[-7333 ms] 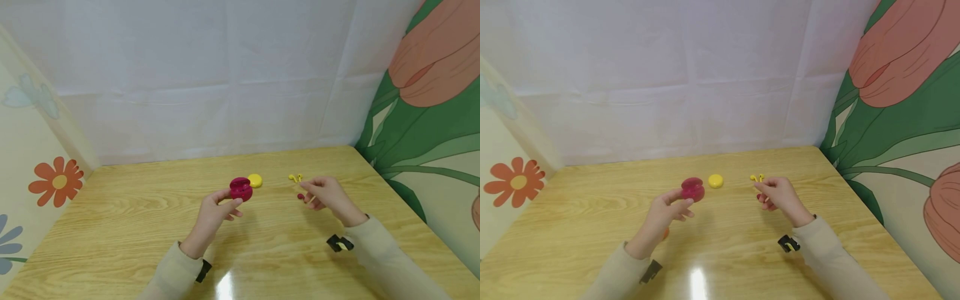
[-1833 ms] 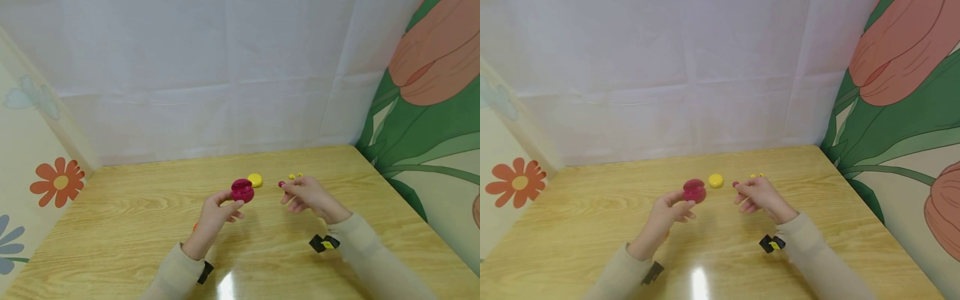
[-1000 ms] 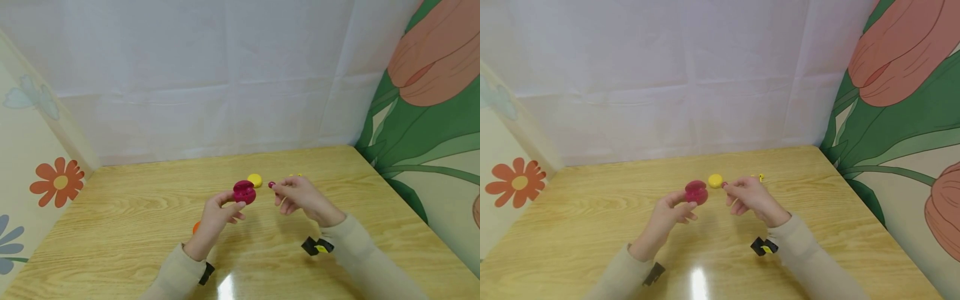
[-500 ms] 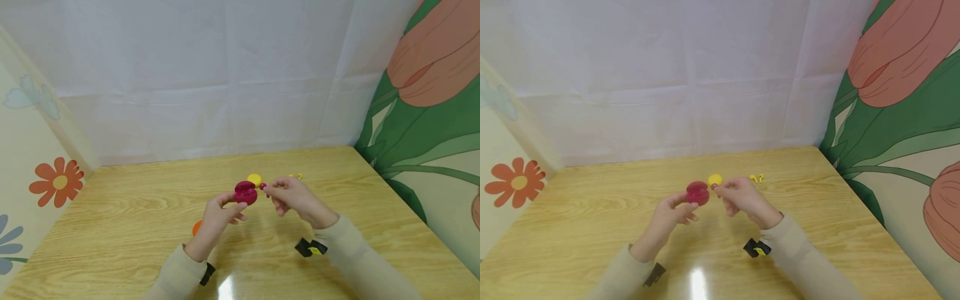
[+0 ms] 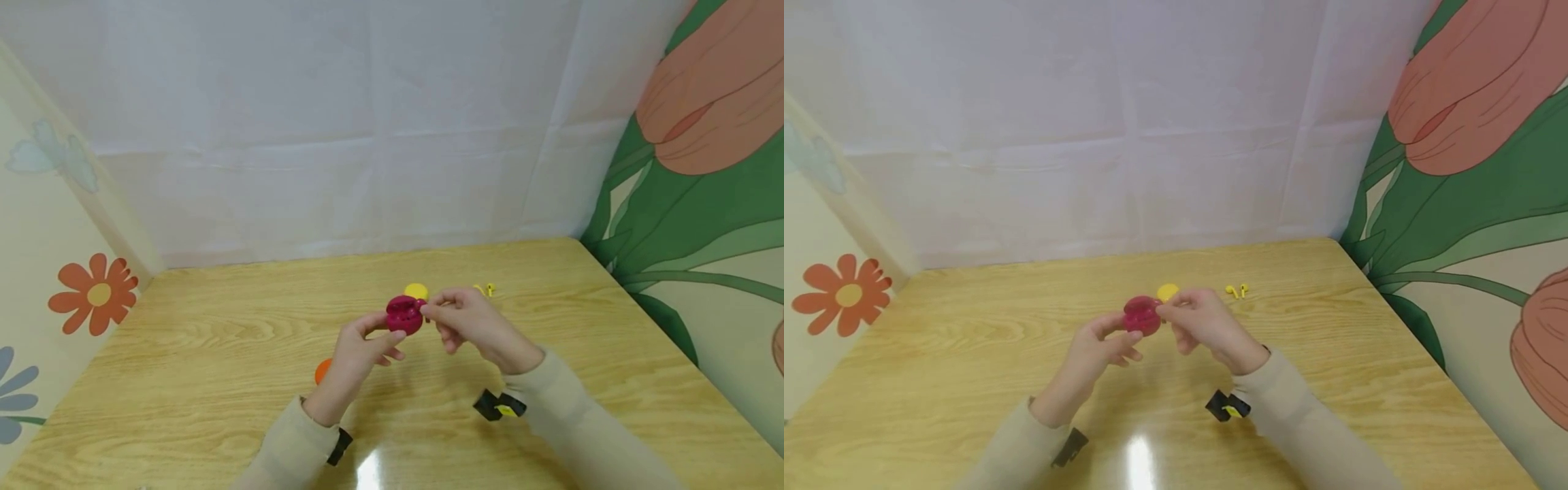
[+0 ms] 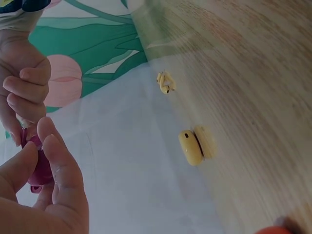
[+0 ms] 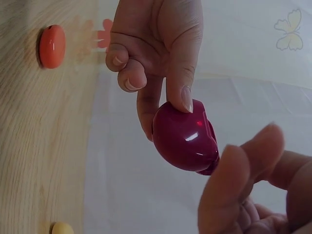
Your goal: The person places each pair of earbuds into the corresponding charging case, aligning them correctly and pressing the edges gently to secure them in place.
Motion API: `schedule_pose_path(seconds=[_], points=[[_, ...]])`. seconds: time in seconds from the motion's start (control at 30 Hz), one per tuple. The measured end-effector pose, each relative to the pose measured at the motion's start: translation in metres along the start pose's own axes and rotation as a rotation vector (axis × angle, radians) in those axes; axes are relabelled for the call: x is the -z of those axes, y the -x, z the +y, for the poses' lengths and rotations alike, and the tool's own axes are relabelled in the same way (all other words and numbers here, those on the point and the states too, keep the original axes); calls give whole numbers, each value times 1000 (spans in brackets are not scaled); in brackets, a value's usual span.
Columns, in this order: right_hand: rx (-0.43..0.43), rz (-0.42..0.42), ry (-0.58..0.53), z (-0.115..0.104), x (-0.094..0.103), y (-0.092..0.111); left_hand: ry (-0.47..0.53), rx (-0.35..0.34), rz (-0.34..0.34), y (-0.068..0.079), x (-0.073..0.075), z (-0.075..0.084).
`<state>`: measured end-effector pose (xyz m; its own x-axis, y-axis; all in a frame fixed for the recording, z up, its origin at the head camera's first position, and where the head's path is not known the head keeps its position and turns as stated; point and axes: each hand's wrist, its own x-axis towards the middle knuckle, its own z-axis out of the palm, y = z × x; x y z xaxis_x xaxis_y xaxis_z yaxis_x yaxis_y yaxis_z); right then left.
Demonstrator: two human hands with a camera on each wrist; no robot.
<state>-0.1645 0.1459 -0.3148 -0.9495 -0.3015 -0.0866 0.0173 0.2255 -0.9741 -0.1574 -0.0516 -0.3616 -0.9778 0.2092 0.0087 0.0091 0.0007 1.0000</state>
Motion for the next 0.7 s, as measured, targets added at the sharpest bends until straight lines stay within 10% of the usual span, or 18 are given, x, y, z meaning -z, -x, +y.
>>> schedule_pose_path(seconds=[0.7], points=[[31, 50, -6, -7, -18, -4, -7, -5, 11, 2, -1, 2]])
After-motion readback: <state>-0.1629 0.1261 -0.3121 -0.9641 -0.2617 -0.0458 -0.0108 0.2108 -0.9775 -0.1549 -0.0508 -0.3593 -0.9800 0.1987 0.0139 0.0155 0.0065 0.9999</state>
